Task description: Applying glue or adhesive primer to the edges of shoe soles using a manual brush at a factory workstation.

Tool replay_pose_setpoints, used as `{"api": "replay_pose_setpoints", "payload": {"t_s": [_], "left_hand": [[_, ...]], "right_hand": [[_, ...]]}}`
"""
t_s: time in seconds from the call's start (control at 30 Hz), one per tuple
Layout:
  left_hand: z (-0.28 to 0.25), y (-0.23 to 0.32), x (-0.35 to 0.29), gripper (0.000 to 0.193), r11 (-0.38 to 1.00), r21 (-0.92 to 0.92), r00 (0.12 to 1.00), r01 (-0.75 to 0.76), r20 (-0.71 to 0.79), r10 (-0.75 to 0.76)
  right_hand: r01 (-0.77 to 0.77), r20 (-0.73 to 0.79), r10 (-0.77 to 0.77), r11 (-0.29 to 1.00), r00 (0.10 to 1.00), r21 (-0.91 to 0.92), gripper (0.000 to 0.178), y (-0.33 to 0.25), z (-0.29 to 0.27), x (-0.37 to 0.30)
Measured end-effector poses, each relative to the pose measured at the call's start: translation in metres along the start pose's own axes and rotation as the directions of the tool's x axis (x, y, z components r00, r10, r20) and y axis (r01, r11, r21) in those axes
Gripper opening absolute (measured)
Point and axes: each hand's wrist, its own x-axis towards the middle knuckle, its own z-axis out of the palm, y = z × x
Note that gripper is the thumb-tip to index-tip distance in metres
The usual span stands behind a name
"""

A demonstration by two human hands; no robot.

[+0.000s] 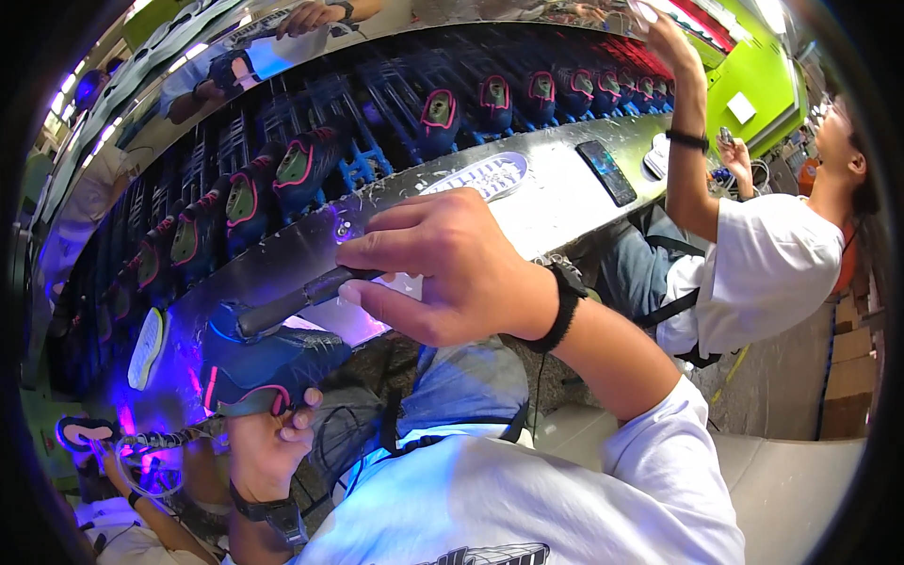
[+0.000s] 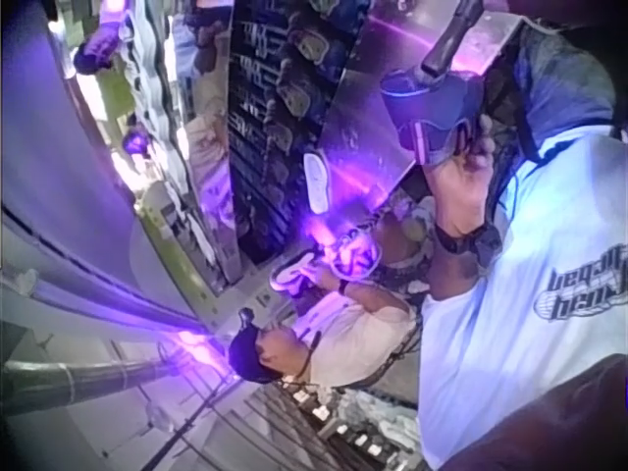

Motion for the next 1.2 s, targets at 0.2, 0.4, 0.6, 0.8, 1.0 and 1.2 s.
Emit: {"api": "replay_pose_setpoints", "payload": {"t_s": [0.2,0.4,0.6,0.8,1.0,1.2], "left_hand": [[0.004,-0.008,-0.009,0.058,0.996,-0.091,1.000,0.026,0.020,-0.024],[0.005,-0.010,-0.016,0.060,0.989,-0.132,0.997,0.068,0.052,-0.061],[-0.003,-0.009,-0.015,0.061,0.974,-0.204,0.990,0.104,0.111,-0.083],[-0.015,-0.008,-0.003,0.060,0.980,-0.196,0.984,0.028,0.176,0.007],[-0.083,0.015,0.055,0.121,0.990,0.011,0.875,0.143,0.466,-0.131],[-0.042,0.012,0.067,0.109,0.953,0.226,0.910,-0.201,0.403,0.097]], "right_hand": [[-0.024,-0.083,0.034,0.992,0.996,0.124,0.027,0.004,0.015,-0.011],[-0.127,-0.021,0.135,0.968,0.991,0.218,0.027,0.003,0.024,-0.023],[-0.191,-0.026,0.205,0.947,0.978,0.258,0.023,0.013,0.041,-0.046],[-0.321,-0.018,0.335,0.916,0.942,0.241,0.020,0.008,0.049,-0.056],[-0.651,0.050,0.658,0.727,0.751,0.217,0.022,0.007,0.066,-0.043],[-0.382,-0.093,0.399,0.910,0.912,0.159,0.023,-0.017,0.065,-0.082]]}}
